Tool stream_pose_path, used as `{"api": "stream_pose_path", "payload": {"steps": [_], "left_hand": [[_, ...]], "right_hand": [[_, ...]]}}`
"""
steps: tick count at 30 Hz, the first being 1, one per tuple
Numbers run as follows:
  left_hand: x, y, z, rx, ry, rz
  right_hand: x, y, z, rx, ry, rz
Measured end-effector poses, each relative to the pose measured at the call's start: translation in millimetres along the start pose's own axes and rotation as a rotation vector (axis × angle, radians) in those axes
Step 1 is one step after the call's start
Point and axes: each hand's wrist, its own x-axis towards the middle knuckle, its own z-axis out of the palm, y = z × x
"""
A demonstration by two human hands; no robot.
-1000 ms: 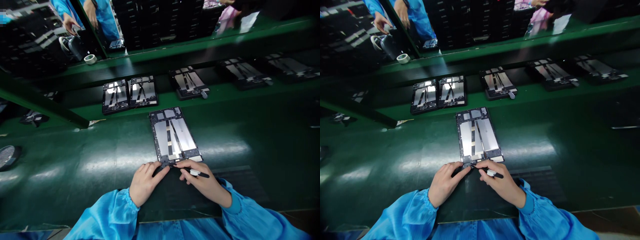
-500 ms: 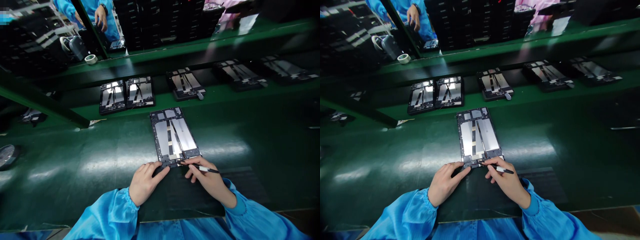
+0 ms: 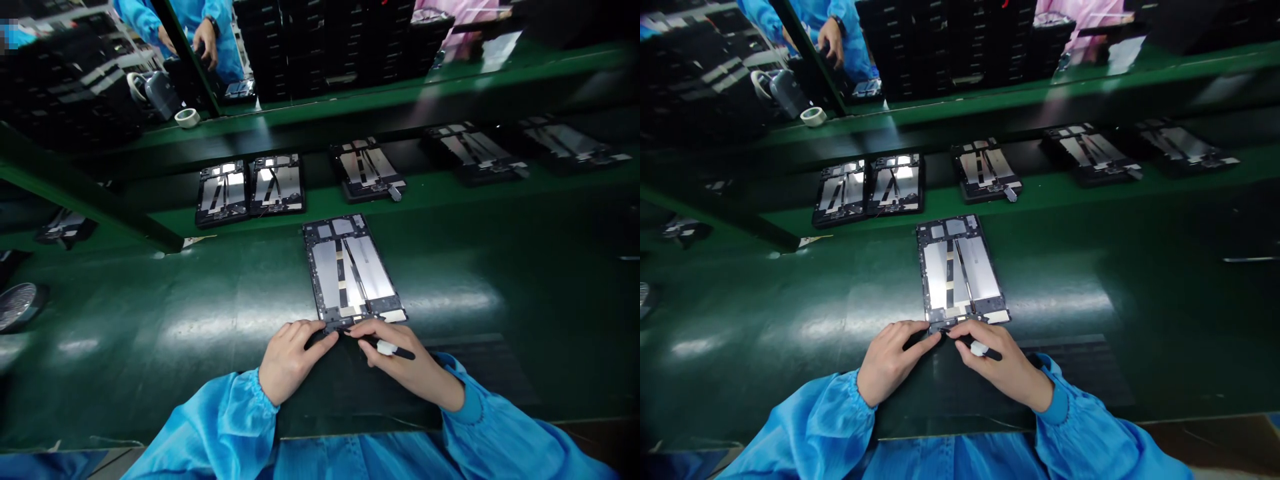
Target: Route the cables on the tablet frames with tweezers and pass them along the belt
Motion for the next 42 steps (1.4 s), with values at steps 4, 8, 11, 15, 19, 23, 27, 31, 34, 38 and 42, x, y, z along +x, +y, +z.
{"api": "stream_pose_path", "payload": {"steps": [4, 8, 11, 15, 19, 23, 27, 31, 34, 38, 42], "left_hand": [[-7.7, 7.4, -9.4, -0.090, -0.001, 0.042], [-23.6, 22.1, -18.6, -0.176, -0.111, 0.148], [-29.6, 28.5, -19.9, -0.152, -0.197, 0.198], [-28.5, 30.0, -19.2, -0.130, -0.242, 0.223], [-25.4, 32.3, -18.3, -0.126, -0.232, 0.217], [-24.6, 37.5, -16.6, -0.131, -0.216, 0.203], [-22.4, 41.0, -16.1, -0.146, -0.212, 0.187], [-10.1, 34.7, -13.1, -0.170, -0.138, 0.132], [4.3, 24.1, -6.0, -0.145, -0.031, 0.058], [15.5, 13.3, 5.5, -0.098, 0.035, 0.030], [13.9, 13.4, 9.5, -0.066, 0.039, 0.027]], "right_hand": [[-3.4, 8.2, 0.0, 0.147, 0.014, 0.208], [-12.3, 9.3, 4.7, 0.234, -0.042, 0.292], [-13.9, 3.1, 6.1, 0.092, -0.103, 0.275], [-11.4, -4.9, 4.2, -0.120, -0.101, 0.165], [-12.4, -8.4, 6.4, -0.173, -0.123, 0.155], [-17.3, -6.9, 8.4, -0.082, -0.099, 0.188], [-9.2, -5.6, -6.6, 0.228, -0.083, 0.235], [24.5, -10.9, -34.2, 0.293, -0.029, 0.270], [51.4, -13.0, -45.6, 0.271, -0.075, 0.311], [67.2, -7.3, -44.7, 0.245, -0.156, 0.352], [65.3, -1.5, -41.7, 0.232, -0.189, 0.366]]}}
